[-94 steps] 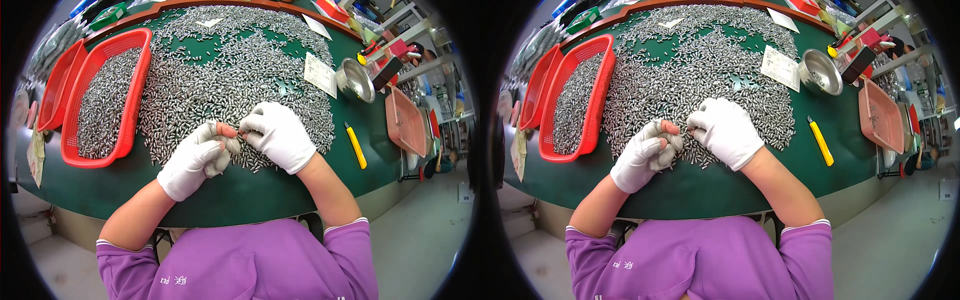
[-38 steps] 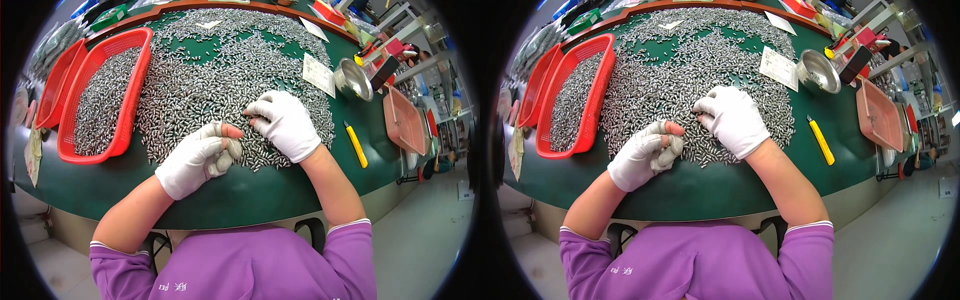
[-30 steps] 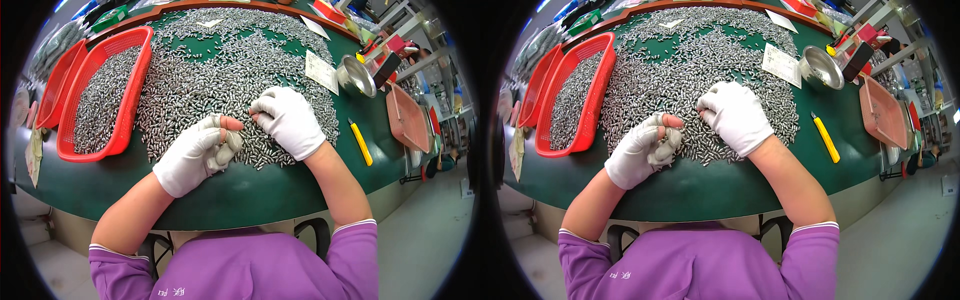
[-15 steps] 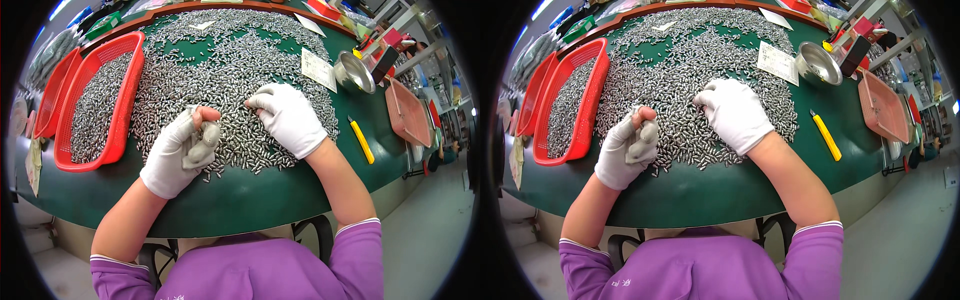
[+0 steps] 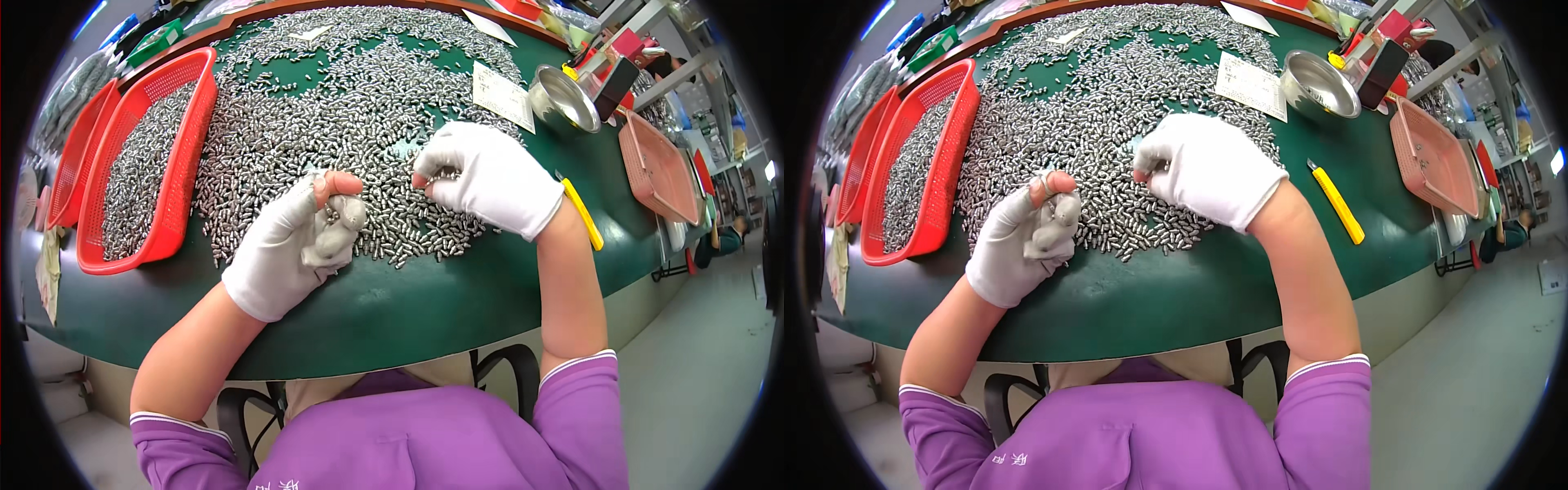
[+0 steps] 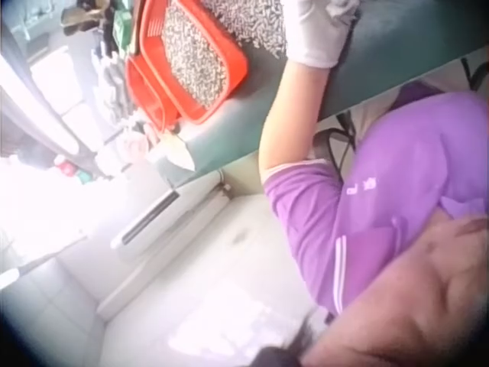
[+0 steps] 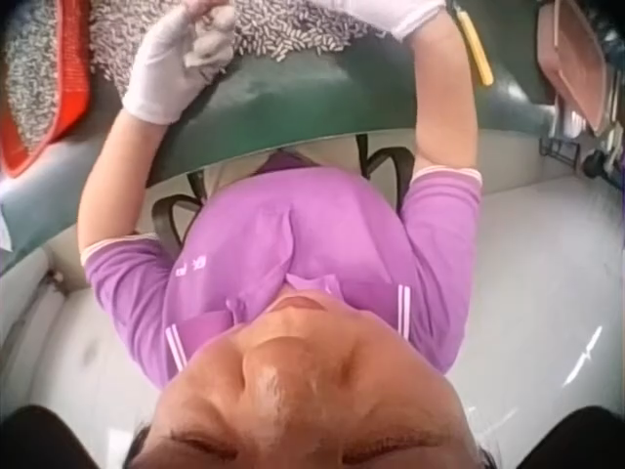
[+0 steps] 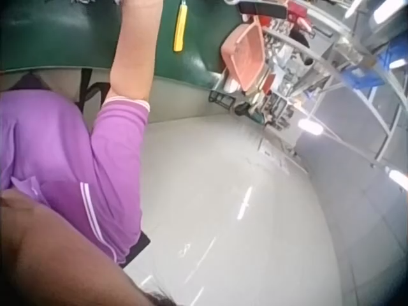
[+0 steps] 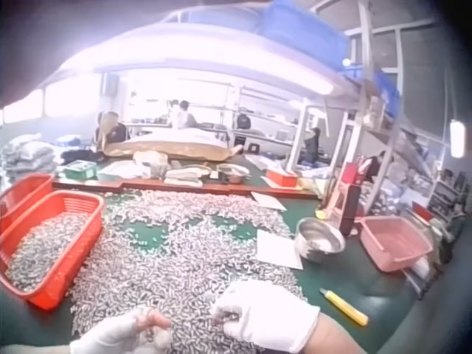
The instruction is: Picking and sorting small metal studs or screws from a large pile on a workbench into containers.
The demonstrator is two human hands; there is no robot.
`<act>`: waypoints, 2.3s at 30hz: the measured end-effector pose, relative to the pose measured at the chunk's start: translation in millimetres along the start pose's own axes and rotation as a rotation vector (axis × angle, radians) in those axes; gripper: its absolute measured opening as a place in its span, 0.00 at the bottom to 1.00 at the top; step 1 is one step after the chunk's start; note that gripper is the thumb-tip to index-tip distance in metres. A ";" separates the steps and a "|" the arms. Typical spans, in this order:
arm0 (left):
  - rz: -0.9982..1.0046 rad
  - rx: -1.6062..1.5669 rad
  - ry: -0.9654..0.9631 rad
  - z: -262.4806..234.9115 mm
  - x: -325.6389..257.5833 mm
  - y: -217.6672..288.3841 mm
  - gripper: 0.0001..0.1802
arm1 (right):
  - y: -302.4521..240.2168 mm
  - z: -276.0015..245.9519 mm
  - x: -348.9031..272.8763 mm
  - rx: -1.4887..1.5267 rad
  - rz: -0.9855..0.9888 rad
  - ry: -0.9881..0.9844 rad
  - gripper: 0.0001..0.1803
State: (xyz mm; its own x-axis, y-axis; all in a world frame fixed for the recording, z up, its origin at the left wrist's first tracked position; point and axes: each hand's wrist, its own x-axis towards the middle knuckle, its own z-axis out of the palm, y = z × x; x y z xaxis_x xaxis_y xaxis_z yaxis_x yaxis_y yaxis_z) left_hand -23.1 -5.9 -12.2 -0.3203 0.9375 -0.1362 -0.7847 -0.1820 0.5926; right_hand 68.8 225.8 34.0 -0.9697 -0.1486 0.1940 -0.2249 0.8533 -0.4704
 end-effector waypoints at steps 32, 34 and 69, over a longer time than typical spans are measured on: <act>-0.115 0.075 -0.005 3.5 -1.4 3.0 0.14 | -23.0 36.5 -3.9 -0.215 -0.001 -0.016 0.07; -0.112 0.086 0.000 3.4 -1.8 3.0 0.14 | -21.9 37.4 -2.6 -0.212 -0.001 0.010 0.07; -0.153 0.206 0.075 13.6 -5.2 5.4 0.12 | -22.6 34.3 4.1 0.159 -0.159 0.351 0.12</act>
State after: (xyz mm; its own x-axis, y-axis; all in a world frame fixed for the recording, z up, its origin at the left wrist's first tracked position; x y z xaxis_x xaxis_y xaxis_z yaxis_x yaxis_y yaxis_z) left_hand -18.4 -7.7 2.6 -0.2506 0.9234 -0.2909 -0.7051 0.0319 0.7084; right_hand 66.6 188.8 15.9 -0.8360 -0.0696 0.5442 -0.4082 0.7416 -0.5323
